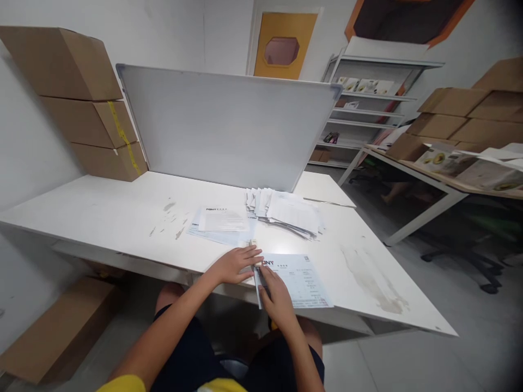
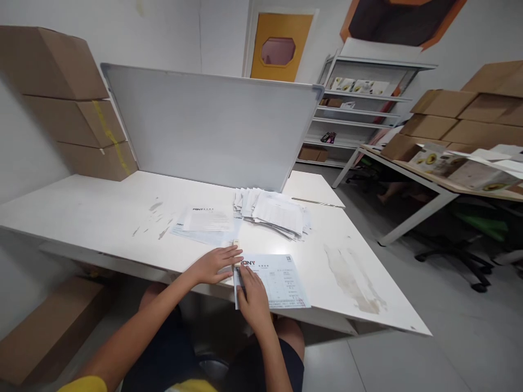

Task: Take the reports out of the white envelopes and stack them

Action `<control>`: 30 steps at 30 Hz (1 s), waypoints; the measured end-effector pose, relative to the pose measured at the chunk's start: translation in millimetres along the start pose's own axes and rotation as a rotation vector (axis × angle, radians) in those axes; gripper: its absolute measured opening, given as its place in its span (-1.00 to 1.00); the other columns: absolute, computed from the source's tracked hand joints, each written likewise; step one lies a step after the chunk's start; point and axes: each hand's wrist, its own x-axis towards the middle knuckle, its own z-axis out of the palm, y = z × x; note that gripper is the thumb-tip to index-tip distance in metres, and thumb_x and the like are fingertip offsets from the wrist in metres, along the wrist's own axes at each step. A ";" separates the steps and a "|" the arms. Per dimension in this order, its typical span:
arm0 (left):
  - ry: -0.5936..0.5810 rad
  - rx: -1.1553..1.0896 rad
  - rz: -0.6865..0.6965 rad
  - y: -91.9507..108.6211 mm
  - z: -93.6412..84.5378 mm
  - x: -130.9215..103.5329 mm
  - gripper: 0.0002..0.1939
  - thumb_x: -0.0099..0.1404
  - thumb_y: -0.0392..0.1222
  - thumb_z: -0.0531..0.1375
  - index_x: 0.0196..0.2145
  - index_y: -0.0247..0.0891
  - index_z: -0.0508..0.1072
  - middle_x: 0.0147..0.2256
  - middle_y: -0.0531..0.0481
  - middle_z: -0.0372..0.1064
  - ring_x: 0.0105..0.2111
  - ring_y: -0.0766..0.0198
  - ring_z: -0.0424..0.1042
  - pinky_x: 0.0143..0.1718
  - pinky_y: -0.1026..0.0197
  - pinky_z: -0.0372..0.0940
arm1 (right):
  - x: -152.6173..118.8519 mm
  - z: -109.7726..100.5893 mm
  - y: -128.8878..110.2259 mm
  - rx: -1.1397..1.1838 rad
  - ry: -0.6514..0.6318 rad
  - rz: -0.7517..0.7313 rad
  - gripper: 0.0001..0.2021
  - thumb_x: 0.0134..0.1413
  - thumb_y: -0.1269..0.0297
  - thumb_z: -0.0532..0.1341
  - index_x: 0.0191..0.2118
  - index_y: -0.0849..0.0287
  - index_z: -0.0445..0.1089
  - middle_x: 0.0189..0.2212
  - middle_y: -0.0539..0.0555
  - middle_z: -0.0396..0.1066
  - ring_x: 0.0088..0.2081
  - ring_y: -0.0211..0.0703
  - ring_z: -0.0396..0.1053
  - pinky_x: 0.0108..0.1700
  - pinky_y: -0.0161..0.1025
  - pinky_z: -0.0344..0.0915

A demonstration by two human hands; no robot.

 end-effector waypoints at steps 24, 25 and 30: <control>0.019 0.117 -0.018 -2.1 5.5 7.8 -0.54 0.46 -0.14 -0.06 0.27 -0.17 0.14 0.20 -0.08 0.23 0.26 0.19 0.11 0.25 0.07 0.04 | 14.2 3.2 -18.5 -0.104 0.182 -0.101 -0.39 -0.01 0.65 -0.03 0.19 0.19 0.22 0.19 0.21 0.26 0.23 0.07 0.17 0.17 0.13 0.21; 0.024 0.135 -0.015 -1.6 6.5 7.9 -0.55 0.46 -0.14 -0.06 0.26 -0.18 0.15 0.20 -0.08 0.23 0.26 0.19 0.12 0.24 0.07 0.05 | 16.6 3.3 -19.0 -0.106 0.215 -0.105 -0.41 -0.03 0.66 -0.03 0.15 0.19 0.27 0.15 0.21 0.31 0.22 0.07 0.16 0.16 0.12 0.22; 0.073 0.171 -0.077 5.4 17.9 6.9 -0.57 0.44 -0.22 -0.04 0.23 -0.21 0.19 0.19 -0.10 0.25 0.26 0.17 0.12 0.22 0.02 0.11 | 27.7 6.2 -15.5 -0.081 0.312 -0.112 -0.49 -0.07 0.71 -0.04 -0.08 0.14 0.42 -0.11 0.16 0.44 0.21 0.05 0.17 0.13 0.10 0.27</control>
